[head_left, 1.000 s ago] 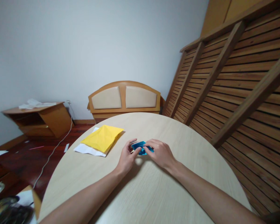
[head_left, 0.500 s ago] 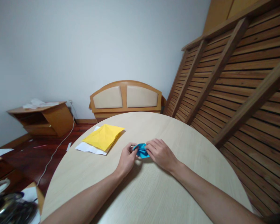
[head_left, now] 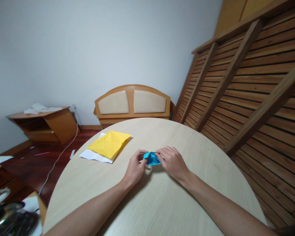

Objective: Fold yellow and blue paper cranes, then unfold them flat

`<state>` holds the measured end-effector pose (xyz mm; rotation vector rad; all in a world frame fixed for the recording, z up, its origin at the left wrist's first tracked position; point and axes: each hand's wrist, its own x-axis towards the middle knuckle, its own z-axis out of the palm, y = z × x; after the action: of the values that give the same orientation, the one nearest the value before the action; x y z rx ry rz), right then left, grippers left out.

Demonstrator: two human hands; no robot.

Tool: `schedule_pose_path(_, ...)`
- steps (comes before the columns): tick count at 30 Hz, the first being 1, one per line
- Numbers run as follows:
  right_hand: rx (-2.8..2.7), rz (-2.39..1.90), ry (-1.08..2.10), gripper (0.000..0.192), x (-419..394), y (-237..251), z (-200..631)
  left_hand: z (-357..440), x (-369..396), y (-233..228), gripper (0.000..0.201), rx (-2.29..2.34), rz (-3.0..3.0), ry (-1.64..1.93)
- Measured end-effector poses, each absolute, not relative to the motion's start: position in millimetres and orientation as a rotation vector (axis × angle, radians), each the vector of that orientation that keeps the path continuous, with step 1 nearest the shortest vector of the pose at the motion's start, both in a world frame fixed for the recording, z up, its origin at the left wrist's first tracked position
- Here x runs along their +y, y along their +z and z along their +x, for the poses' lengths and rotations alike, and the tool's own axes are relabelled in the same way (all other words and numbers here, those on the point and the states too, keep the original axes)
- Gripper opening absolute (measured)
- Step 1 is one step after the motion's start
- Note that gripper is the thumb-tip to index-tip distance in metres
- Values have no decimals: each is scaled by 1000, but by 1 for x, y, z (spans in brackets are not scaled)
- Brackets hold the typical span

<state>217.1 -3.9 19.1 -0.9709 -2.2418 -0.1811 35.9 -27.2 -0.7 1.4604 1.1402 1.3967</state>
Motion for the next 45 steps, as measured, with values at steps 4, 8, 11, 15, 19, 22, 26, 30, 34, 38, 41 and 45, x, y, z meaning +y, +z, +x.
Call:
schedule_pose_path(4, -2224, -969, -174, 15, -5, 18, 215, 37, -28, 1, 35, 1164, 1423, 1394)
schedule_pose_path(8, -2169, -968, -140, 19, -4, 17, 213, 37, -28, 2, 46, 1185, 1362, 1413)
schedule_pose_path(11, -2109, -1007, -71, 20, -3, 16, 214, 38, -28, 3, 49, 1179, 1364, 1421)
schedule_pose_path(15, -2008, -1078, 67, 18, -1, 17, 216, 38, -29, 0, 41, 1152, 1450, 1388)
schedule_pose_path(19, -1970, -1060, 150, 18, -1, 20, 218, 36, -26, -5, 30, 1170, 1547, 1357)
schedule_pose_path(22, -2016, -1056, 54, 16, -1, 22, 220, 34, -25, -8, 25, 1229, 1615, 1361)
schedule_pose_path(26, -2138, -980, -194, 16, -2, 20, 220, 35, -25, -9, 31, 1276, 1536, 1369)
schedule_pose_path(30, -2248, -839, -254, 19, -4, 17, 215, 34, -24, -10, 37, 1333, 1456, 1388)
schedule_pose_path(34, -2245, -827, -127, 21, -5, 15, 213, 29, -23, -5, 27, 1347, 1592, 1472)
schedule_pose_path(38, -2290, -831, -227, 22, -7, 19, 217, 21, -27, 6, 31, 1287, 1981, 1418)
schedule_pose_path(41, -2338, -749, -303, 21, -9, 23, 220, 18, -32, 14, 18, 1273, 2251, 1261)
schedule_pose_path(45, -2319, -689, -172, 15, -12, 24, 220, 22, -35, 13, 13, 1268, 2231, 1150)
